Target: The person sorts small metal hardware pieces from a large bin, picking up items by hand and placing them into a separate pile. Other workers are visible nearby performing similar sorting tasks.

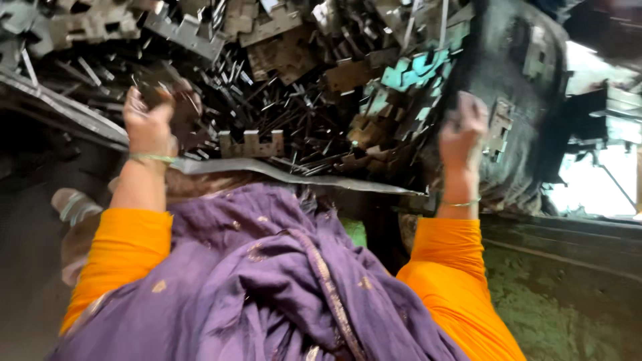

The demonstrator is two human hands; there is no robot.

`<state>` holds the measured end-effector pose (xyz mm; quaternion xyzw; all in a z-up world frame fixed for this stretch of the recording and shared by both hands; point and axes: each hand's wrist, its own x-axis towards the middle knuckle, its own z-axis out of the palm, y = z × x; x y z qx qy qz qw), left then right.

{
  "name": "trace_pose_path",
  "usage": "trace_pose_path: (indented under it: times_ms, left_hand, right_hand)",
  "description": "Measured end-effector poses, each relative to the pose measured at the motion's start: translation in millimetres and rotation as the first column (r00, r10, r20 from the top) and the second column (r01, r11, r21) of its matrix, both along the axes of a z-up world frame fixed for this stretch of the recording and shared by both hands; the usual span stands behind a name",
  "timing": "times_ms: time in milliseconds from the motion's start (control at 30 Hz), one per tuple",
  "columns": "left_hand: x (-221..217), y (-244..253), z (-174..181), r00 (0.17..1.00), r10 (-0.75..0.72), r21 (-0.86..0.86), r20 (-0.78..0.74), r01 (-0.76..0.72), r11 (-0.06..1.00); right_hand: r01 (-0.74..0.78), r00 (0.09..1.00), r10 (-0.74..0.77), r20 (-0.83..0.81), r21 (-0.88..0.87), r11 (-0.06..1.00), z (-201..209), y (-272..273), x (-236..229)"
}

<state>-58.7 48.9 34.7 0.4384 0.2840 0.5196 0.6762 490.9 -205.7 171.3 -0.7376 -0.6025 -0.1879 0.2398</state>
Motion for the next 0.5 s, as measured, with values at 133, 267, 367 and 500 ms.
trace_pose_path:
  times_ms: [133, 267, 367, 500]
  left_hand:
    - [-10, -1, 35, 0.706, 0.081, -0.263, 0.704, 0.152, 0.953]
    - [-16, -7, 63, 0.799, -0.078, -0.135, 0.596, 0.196, 0.971]
    - [4, -1, 65, 0.956, -0.205, -0.198, 0.209, 0.247, 0.949]
    - [38, -4, 31, 0.621, 0.199, 0.480, -0.758, 0.325, 0.815]
  right_hand:
    - [-0.132, 0.991, 0.134, -0.014, -0.282, 0.950, 2, 35, -114]
    - [-0.005, 1.000, 0.001, -0.010, -0.429, 0.903, -15, 47, -172]
    - [-0.012, 1.000, 0.010, -0.007, -0.399, 0.917, -29, 42, -173]
    - [-0.024, 1.000, 0.025, -0.001, -0.331, 0.943, -47, 46, -170]
